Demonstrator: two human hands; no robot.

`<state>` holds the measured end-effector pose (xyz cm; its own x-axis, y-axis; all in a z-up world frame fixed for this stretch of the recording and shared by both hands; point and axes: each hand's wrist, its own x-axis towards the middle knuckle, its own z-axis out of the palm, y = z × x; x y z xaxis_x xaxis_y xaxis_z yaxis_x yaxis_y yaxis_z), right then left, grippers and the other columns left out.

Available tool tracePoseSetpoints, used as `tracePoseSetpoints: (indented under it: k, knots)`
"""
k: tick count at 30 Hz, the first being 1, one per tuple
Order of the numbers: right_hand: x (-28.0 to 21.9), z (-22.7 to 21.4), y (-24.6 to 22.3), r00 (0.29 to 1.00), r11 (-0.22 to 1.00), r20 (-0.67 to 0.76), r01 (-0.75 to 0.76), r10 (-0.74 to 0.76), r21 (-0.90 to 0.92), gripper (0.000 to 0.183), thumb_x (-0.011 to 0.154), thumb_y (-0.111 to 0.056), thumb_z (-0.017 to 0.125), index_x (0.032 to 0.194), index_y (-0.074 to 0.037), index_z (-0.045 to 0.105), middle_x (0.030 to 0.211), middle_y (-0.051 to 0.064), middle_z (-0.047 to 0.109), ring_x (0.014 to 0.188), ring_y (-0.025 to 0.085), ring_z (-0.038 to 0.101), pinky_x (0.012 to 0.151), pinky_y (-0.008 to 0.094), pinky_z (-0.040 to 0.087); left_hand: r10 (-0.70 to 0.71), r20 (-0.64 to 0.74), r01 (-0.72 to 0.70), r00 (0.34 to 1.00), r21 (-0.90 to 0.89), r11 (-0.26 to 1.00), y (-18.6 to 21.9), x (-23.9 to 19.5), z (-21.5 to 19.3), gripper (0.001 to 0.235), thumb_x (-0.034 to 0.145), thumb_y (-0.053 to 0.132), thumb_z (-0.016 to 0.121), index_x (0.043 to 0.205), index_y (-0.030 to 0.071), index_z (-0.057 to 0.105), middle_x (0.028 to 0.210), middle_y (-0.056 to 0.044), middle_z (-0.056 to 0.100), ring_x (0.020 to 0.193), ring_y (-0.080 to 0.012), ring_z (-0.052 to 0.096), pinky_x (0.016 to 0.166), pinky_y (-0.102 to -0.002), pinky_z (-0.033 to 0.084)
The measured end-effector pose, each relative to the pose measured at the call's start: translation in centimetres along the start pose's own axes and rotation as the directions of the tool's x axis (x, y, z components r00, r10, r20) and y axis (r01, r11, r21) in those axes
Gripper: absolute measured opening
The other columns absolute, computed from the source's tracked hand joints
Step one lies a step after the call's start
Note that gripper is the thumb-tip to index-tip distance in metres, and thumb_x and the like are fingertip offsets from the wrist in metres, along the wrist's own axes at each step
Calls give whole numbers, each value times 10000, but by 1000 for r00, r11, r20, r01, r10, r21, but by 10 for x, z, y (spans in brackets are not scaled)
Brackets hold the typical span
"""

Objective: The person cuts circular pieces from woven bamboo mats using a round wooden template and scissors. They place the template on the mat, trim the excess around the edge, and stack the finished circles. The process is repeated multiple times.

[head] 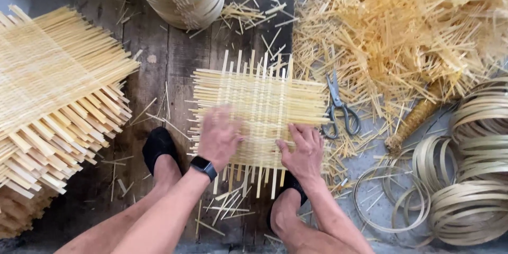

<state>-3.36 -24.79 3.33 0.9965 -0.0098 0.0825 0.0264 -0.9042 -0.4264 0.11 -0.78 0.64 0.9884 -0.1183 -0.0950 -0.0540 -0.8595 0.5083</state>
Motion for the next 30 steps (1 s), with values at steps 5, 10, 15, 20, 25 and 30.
tracePoseSetpoints:
  k: [5, 10, 15, 20, 25, 30]
  knots:
    - [-3, -3, -4, 999, 1000, -39, 30, -29, 9, 525, 735, -276, 849, 1191, -45, 733, 1172, 105, 681, 1124, 308, 592, 985, 452, 421, 296, 533, -363, 792, 22, 932, 21, 7, -19, 943, 673, 121, 808, 1535, 303, 472, 1705, -64, 159, 1514, -412, 36, 1227, -568, 83]
    - [-1, -3, 10, 995, 996, -96, 2, 7, 87, 493, 720, -261, 858, 1138, -31, 734, 1124, 119, 679, 1082, 328, 604, 945, 453, 467, 301, 457, -413, 837, 165, 896, 10, 0, 2, 837, 714, 146, 789, 1474, 345, 501, 1667, -5, 232, 1543, -422, 81, 1234, -576, 124]
    - [-50, -22, 99, 888, 963, -411, -111, 206, 244, 232, 942, -173, 745, 1126, -34, 726, 1119, 142, 703, 1107, 332, 653, 1005, 444, 504, 246, 532, -385, 810, 167, 908, 24, 5, -4, 850, 745, 291, 830, 1503, 457, 484, 1684, 64, 186, 1562, -350, 69, 1257, -533, 108]
    - [-160, -15, 245, 671, 648, -97, -737, 735, -191, 350, 768, -323, 785, 1015, -78, 749, 1084, 187, 687, 1060, 381, 647, 933, 482, 506, 193, 539, -348, 820, 202, 916, 23, 7, -8, 962, 668, 458, 862, 1525, 471, 423, 1720, 68, 157, 1557, -345, 40, 1268, -490, 111]
    - [-226, 5, 293, 661, 623, 11, -701, 750, -346, 271, 740, -302, 797, 946, -128, 777, 1082, 154, 706, 1071, 376, 639, 947, 512, 474, 200, 530, -361, 824, 219, 906, 19, 4, -5, 955, 664, 463, 858, 1520, 457, 436, 1669, 63, 195, 1560, -358, 63, 1268, -496, 120]
    - [-234, -16, 285, 627, 615, 68, -727, 776, -304, 201, 812, -271, 772, 927, -107, 749, 958, 111, 742, 966, 334, 695, 878, 474, 528, 217, 508, -371, 834, 225, 901, 19, 3, 0, 948, 655, 444, 866, 1509, 444, 455, 1658, 35, 226, 1559, -361, 86, 1264, -507, 133]
